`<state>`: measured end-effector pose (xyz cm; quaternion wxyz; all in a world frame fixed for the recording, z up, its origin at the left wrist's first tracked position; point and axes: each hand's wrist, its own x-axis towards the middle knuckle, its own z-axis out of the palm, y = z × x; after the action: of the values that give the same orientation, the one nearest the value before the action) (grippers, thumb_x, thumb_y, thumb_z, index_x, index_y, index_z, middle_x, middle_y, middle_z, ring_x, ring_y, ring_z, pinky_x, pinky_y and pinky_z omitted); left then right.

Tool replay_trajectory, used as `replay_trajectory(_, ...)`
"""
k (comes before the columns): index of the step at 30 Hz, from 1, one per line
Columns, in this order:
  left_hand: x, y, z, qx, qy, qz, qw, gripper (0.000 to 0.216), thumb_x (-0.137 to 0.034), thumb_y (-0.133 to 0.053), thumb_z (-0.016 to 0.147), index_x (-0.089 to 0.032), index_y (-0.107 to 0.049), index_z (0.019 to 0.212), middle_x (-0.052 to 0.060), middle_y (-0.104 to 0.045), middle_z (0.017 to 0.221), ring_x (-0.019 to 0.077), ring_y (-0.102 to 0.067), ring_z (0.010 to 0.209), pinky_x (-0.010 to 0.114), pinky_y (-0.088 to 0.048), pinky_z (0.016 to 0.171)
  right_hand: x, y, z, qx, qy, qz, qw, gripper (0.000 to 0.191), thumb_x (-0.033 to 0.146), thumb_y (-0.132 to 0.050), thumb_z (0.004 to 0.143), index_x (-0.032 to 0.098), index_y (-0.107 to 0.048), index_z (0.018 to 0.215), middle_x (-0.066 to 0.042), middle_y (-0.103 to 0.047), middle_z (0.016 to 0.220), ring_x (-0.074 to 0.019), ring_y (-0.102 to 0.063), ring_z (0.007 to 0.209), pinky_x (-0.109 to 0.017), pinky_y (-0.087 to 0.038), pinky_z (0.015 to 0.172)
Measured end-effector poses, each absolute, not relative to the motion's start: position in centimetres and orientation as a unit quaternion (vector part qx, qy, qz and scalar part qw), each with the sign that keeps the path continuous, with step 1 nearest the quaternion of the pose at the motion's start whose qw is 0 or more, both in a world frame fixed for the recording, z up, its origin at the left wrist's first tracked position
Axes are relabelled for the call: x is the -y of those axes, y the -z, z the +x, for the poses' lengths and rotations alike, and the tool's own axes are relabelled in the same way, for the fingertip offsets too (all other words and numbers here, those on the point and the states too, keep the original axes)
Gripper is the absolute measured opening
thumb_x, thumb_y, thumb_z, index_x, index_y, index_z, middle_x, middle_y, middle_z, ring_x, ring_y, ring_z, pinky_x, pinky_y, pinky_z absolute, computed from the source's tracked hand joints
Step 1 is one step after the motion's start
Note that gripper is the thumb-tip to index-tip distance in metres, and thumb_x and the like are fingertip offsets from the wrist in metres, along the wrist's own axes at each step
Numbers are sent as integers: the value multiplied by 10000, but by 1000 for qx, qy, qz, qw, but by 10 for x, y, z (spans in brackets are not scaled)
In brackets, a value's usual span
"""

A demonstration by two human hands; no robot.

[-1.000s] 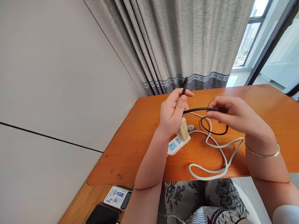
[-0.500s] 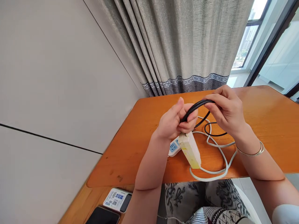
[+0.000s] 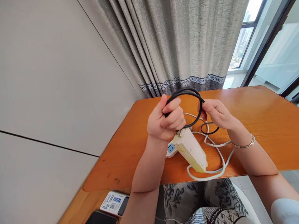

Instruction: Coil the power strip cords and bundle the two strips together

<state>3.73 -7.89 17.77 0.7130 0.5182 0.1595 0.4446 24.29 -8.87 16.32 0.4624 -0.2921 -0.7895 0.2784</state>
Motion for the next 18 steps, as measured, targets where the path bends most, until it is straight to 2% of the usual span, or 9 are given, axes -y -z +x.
replay_trajectory(3,71,-174,33,-189,-523,549,624,554,-711,-308,965,-240,-337,675,-75,-245,401,98,-201,328,268,-235,357,84,-159,241,780,-351,-276,438,599,680,-364,990,185,-500,680,17,-505,600,-93,-467,559,-229,-406,565)
replay_trajectory(6,66,-175,28,-204,-576,593,524,553,-724,-284,962,-245,-396,710,-31,-459,495,110,-347,398,300,-257,389,83,-157,239,788,-368,-298,394,510,588,-363,1027,176,-540,785,24,-517,650,-90,-486,588,-226,-426,598)
replay_trajectory(8,66,-180,25,-177,-624,588,483,512,-670,-327,982,-244,-426,716,-8,-629,668,119,-494,532,310,-307,426,83,-157,238,800,-349,-340,351,399,493,-378,1042,171,-563,896,18,-548,697,-99,-521,628,-235,-445,635)
replay_trajectory(10,68,-186,20,-140,-679,552,464,426,-571,-410,996,-248,-460,723,-43,-732,962,121,-622,826,295,-387,493,83,-158,237,811,-327,-383,298,291,398,-397,1035,166,-567,992,0,-598,756,-114,-561,680,-255,-464,679)
replay_trajectory(12,69,-193,15,-121,-719,517,448,360,-501,-452,999,-254,-484,738,-130,-691,1220,88,-534,1241,244,-453,586,82,-158,239,819,-322,-404,251,224,342,-424,1013,167,-560,1046,-23,-645,828,-131,-597,748,-276,-482,728)
replay_trajectory(14,69,-197,9,-116,-734,508,435,364,-485,-452,1004,-252,-471,726,-177,-635,1316,22,-258,1477,182,-475,656,80,-157,242,825,-344,-393,215,201,333,-440,997,171,-552,1042,-32,-665,856,-140,-613,789,-288,-493,757)
replay_trajectory(15,67,-198,5,-113,-737,508,432,378,-491,-459,1001,-248,-456,711,-179,-630,1322,4,-173,1507,162,-475,669,78,-157,244,826,-365,-379,202,200,340,-442,995,173,-548,1027,-31,-665,848,-142,-618,795,-290,-497,763)
replay_trajectory(16,65,-199,2,-111,-738,509,429,386,-506,-488,985,-247,-447,702,-171,-634,1314,12,-169,1509,157,-477,667,76,-155,247,823,-389,-366,194,207,354,-439,995,175,-541,1005,-28,-657,825,-141,-622,788,-289,-501,761)
replay_trajectory(18,59,-197,-4,-108,-736,515,427,378,-529,-571,931,-244,-457,710,-153,-639,1317,79,-368,1421,180,-476,622,73,-153,250,800,-433,-360,207,236,384,-410,1007,177,-518,974,-6,-613,751,-136,-623,723,-284,-504,726)
